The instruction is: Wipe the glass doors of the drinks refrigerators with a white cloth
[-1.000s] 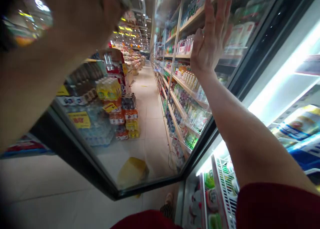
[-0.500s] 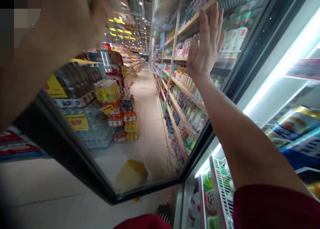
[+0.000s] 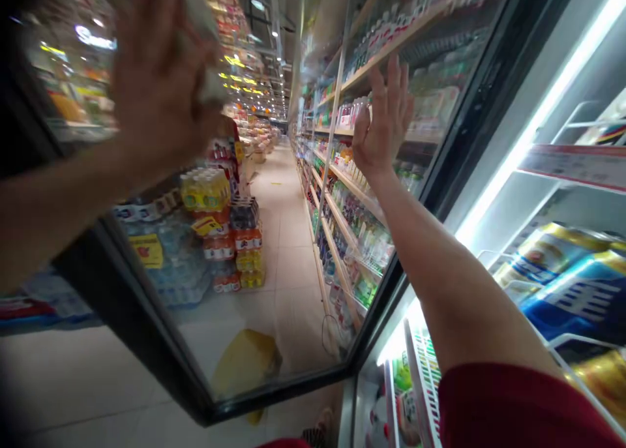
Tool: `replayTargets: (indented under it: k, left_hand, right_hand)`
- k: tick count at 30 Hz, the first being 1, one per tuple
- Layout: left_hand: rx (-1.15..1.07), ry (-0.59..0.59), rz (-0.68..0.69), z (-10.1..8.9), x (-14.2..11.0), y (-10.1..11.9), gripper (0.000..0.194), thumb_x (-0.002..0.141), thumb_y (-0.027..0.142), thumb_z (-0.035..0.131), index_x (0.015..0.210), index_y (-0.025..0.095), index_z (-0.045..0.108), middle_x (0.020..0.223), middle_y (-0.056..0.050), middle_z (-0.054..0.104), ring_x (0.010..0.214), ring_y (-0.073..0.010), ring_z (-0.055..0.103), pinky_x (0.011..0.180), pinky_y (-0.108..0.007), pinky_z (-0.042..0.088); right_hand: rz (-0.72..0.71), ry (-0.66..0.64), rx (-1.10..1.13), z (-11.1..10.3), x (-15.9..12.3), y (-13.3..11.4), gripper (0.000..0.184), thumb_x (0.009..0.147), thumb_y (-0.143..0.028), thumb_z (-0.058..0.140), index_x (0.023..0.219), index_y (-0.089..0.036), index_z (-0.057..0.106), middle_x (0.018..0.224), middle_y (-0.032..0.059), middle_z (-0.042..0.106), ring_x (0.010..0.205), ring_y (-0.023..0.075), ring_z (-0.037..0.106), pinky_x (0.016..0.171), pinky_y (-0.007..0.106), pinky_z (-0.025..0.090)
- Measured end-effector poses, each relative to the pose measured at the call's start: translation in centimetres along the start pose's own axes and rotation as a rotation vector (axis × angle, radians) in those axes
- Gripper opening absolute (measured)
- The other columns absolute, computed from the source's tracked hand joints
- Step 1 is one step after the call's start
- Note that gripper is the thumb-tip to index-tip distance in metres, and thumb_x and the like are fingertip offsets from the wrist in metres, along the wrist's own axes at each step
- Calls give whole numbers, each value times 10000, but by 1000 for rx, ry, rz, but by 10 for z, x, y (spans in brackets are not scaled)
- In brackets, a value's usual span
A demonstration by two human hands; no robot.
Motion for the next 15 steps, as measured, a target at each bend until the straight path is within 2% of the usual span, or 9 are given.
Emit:
replayTargets:
  k: [1, 3, 4, 6, 9, 10, 11, 12, 15]
  left_hand:
    - [-37, -23, 88, 7, -10, 28, 610, 886, 354, 419, 1406, 170, 159, 1536, -61, 17, 1405, -247, -51, 1147, -498, 1]
    - [-96, -197, 409, 24, -31, 77, 527, 895, 302, 403, 1391, 216, 250, 1516, -36, 179, 1410, -196, 71, 1164, -418, 108]
    - [-94, -226, 417, 26, -34, 77, 519, 894, 305, 412, 1388, 235, 267, 1508, -22, 209, 1406, -185, 111, 1162, -403, 138]
    - [-63, -212, 278, 16, -25, 45, 513, 892, 308, 428, 1380, 227, 291, 1503, -22, 226, 1399, -191, 148, 1152, -420, 171]
    - [11, 10, -223, -23, -5, -36, 504, 904, 331, 409, 1371, 175, 299, 1515, -57, 178, 1399, -232, 116, 1140, -485, 169]
    - [19, 56, -316, -30, -5, -49, 502, 908, 334, 398, 1369, 161, 299, 1518, -70, 162, 1399, -239, 98, 1140, -492, 159]
    - [11, 71, -323, -31, -7, -48, 502, 908, 332, 394, 1369, 157, 296, 1521, -76, 149, 1402, -243, 73, 1142, -497, 147]
    - [-13, 46, -238, -26, -12, -34, 501, 905, 322, 397, 1369, 163, 296, 1523, -71, 143, 1406, -242, 41, 1145, -496, 135]
    - [-135, -147, 325, 7, -45, 46, 476, 892, 223, 379, 1363, 220, 311, 1516, 1, 189, 1411, -161, -6, 1169, -404, 121]
  right_hand:
    - [2, -2, 7, -1, 0, 0, 512, 928, -393, 197, 1388, -187, 290, 1496, 79, 248, 1397, 174, 136, 1127, 464, 114]
    - [-1, -4, 29, -2, 0, 0, 489, 915, -350, 253, 1377, -202, 317, 1493, 74, 260, 1398, 180, 155, 1123, 473, 132]
    - [-2, 1, 41, -3, 0, 0, 485, 904, -328, 278, 1368, -199, 336, 1489, 79, 269, 1398, 188, 162, 1119, 482, 141]
    - [-7, 20, 60, -3, 1, 1, 490, 877, -296, 324, 1352, -185, 371, 1479, 97, 291, 1396, 208, 180, 1110, 495, 157]
    - [-12, 51, 71, -3, 1, 2, 504, 853, -275, 358, 1347, -184, 388, 1476, 105, 297, 1394, 221, 193, 1104, 499, 165]
    - [-14, 59, 69, -2, 0, 2, 506, 851, -274, 361, 1348, -187, 389, 1475, 105, 299, 1394, 222, 196, 1104, 498, 166]
    - [-14, 65, 65, -2, 0, 3, 506, 851, -274, 361, 1349, -189, 389, 1475, 106, 300, 1394, 222, 198, 1104, 496, 167]
    - [-16, 69, 61, -2, 0, 2, 507, 852, -275, 360, 1351, -191, 387, 1474, 107, 303, 1393, 221, 200, 1104, 493, 168]
    - [-24, 75, 51, -2, 0, 1, 510, 852, -281, 365, 1355, -199, 385, 1471, 104, 310, 1391, 217, 207, 1104, 484, 174]
Point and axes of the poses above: each hand's wrist, its own x-axis towards the middle knuckle, its own z-axis out of the palm, y = z × x, the point moved 7 cm from there along x, towards the middle knuckle
